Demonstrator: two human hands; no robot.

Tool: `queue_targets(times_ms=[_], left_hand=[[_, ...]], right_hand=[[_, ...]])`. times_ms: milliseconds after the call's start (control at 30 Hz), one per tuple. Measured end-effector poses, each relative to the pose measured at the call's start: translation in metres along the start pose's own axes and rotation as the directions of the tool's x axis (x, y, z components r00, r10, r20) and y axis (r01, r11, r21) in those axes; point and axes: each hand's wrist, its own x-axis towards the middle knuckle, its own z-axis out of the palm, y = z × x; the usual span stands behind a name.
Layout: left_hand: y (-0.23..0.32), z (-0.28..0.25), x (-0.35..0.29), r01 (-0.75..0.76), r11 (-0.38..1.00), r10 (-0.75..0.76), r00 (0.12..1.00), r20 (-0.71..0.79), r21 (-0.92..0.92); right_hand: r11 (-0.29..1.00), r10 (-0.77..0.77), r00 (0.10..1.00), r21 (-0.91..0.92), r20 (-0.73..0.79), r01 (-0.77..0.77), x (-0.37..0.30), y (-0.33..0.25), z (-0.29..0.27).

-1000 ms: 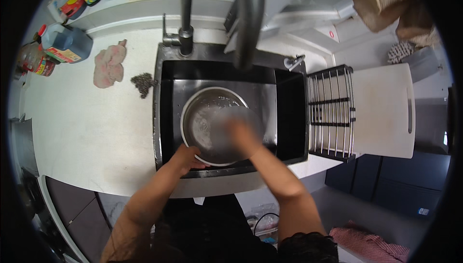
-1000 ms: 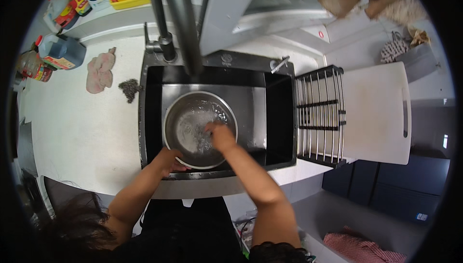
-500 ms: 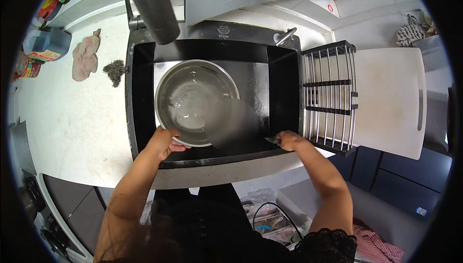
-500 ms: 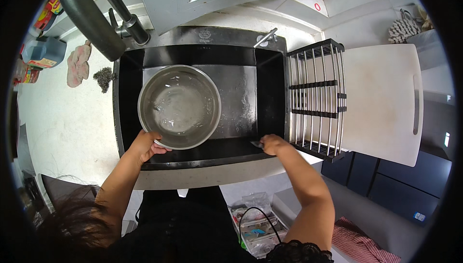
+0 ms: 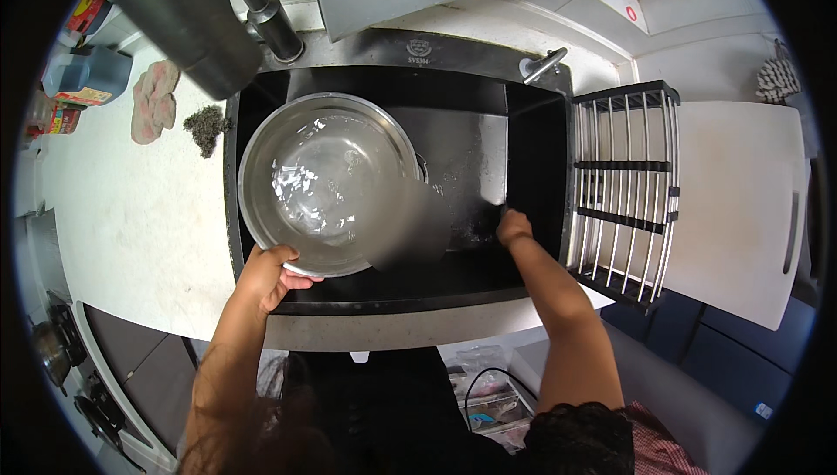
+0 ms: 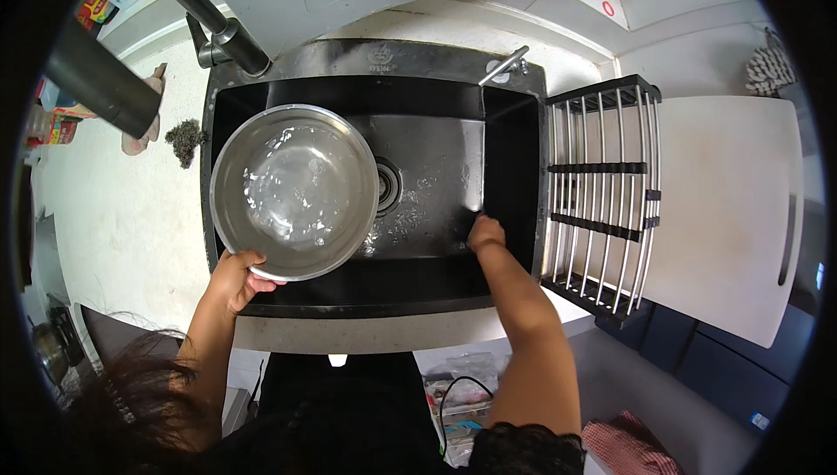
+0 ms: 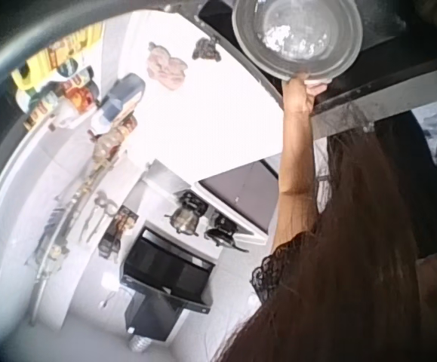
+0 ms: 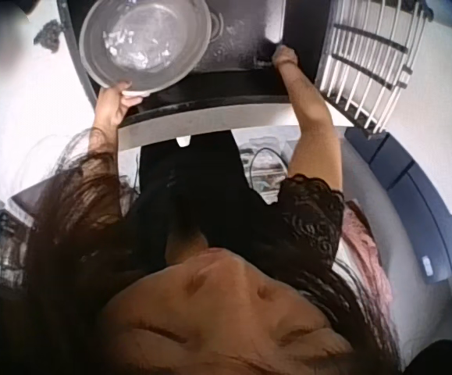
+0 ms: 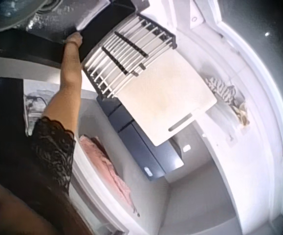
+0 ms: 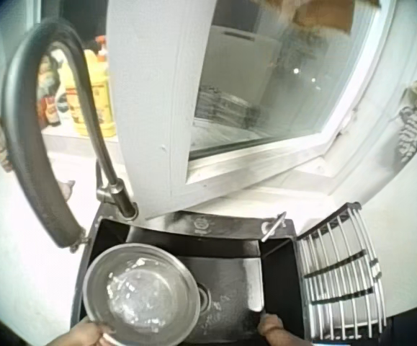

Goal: The person washes a metal bowl and a small metal strainer in a kitchen sink using a sponge and running water. They rinse the items, scrub the sink basin, and then rinse and wring out the sponge and a cloth.

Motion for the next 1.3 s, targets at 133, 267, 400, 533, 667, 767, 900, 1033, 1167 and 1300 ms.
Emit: queue_targets(times_ms=[133, 267, 400, 533, 667, 767, 900, 1033, 1167, 1300], left_hand=[[0.004, -0.004, -0.015, -0.043, 0.999, 0.043, 0.998, -0.051, -0.003], [0.011, -0.009, -0.023, -0.049, 0.998, 0.053, 0.995, -0.083, 0.046], [0.006, -0.031, -0.041, -0.041, 0.999, 0.04, 0.987, -0.156, 0.0], [0.005, -0.028, -0.032, -0.049, 0.998, 0.046, 0.994, -0.098, -0.029], [-0.001, -0.016, -0.003, -0.014, 0.999, 0.012, 0.998, -0.055, -0.05], [-0.009, -0.014, 0.01, 0.025, 0.999, -0.027, 0.998, -0.058, -0.044], [-0.011, -0.013, 0.035, 0.015, 0.998, -0.017, 1.0, -0.024, -0.063], [-0.004, -0.01, 0.056, -0.002, 1.0, 0.001, 0.999, -0.039, -0.032], [0.003, -0.01, 0.073, 0.028, 0.999, -0.027, 0.997, -0.069, 0.02], [0.004, -0.012, 0.075, 0.026, 0.999, -0.021, 0.995, -0.093, 0.044]], right_hand=[[0.894, 0.031, 0.995, 0.442, 0.096, -0.07, 0.063, -0.023, 0.124], [0.847, -0.523, 0.849, -0.159, -0.079, 0.507, 0.139, -0.087, 0.187], [0.757, -0.231, 0.969, 0.641, 0.086, 0.123, 0.02, -0.127, 0.003], [0.872, -0.17, 0.975, 0.44, -0.144, 0.217, 0.028, -0.079, -0.012], [0.928, -0.324, 0.918, 0.113, -0.23, 0.356, 0.132, -0.053, 0.112], [0.861, -0.332, 0.916, 0.324, -0.226, 0.393, 0.059, -0.112, 0.08], [0.765, -0.207, 0.978, 0.62, -0.02, 0.174, 0.041, -0.113, 0.017], [0.963, -0.004, 0.917, 0.246, -0.399, 0.111, 0.026, -0.074, -0.043], [0.964, -0.216, 0.974, -0.143, 0.069, 0.224, 0.064, -0.07, 0.036], [0.807, -0.255, 0.888, 0.591, 0.383, -0.023, 0.031, -0.13, 0.093]])
